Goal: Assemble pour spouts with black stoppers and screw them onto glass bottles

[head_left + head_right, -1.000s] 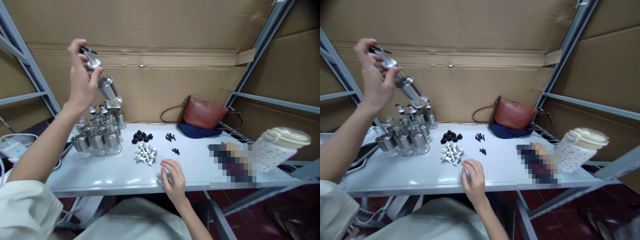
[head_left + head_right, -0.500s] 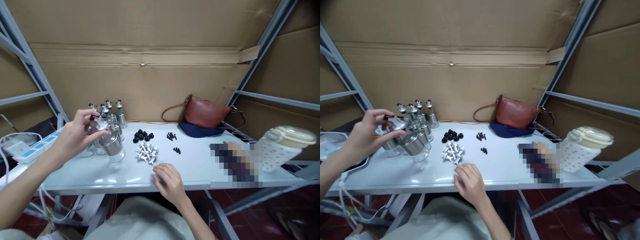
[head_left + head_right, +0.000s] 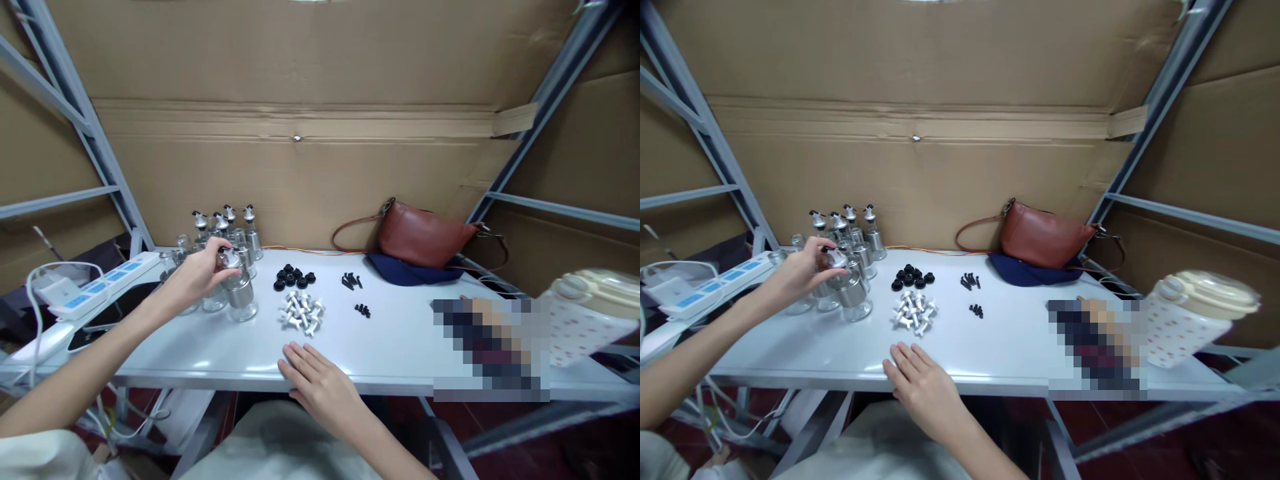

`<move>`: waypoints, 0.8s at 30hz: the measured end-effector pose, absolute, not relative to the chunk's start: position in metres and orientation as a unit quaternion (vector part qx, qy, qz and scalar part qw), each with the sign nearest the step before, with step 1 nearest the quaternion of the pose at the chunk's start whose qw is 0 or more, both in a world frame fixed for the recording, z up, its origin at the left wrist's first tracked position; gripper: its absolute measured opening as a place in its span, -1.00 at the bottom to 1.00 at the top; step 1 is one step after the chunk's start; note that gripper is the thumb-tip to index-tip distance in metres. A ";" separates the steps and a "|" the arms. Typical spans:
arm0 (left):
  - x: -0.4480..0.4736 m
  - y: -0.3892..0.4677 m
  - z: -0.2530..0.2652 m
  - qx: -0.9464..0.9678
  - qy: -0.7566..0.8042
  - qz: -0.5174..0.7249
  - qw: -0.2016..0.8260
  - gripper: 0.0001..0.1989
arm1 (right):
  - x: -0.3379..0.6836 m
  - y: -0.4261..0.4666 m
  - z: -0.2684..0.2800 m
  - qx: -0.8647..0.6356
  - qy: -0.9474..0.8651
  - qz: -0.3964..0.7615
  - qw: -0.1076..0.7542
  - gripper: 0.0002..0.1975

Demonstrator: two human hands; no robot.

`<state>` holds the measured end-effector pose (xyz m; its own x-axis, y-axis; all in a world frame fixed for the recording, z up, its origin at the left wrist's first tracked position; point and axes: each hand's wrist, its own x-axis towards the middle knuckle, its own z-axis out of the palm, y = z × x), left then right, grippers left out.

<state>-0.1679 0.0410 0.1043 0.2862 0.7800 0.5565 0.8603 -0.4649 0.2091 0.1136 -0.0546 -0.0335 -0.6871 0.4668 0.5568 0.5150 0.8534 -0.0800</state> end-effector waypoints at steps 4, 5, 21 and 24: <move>-0.163 0.046 0.102 -0.805 -0.511 -0.297 0.055 -0.59 | 0.104 -0.054 -0.008 -0.279 -0.904 0.079 0.315 -0.37; -0.162 0.046 0.104 -0.808 -0.511 -0.288 0.057 -0.60 | 0.099 -0.051 0.000 -0.280 -0.902 0.092 0.316 -0.31; -0.190 0.165 0.164 -0.681 -0.718 -0.102 0.103 -0.67 | 0.021 0.055 0.048 -0.288 -0.890 0.114 0.334 -0.20; -0.188 0.163 0.161 -0.689 -0.707 -0.112 0.114 -0.72 | 0.023 0.053 0.046 -0.255 -0.905 0.096 0.327 -0.25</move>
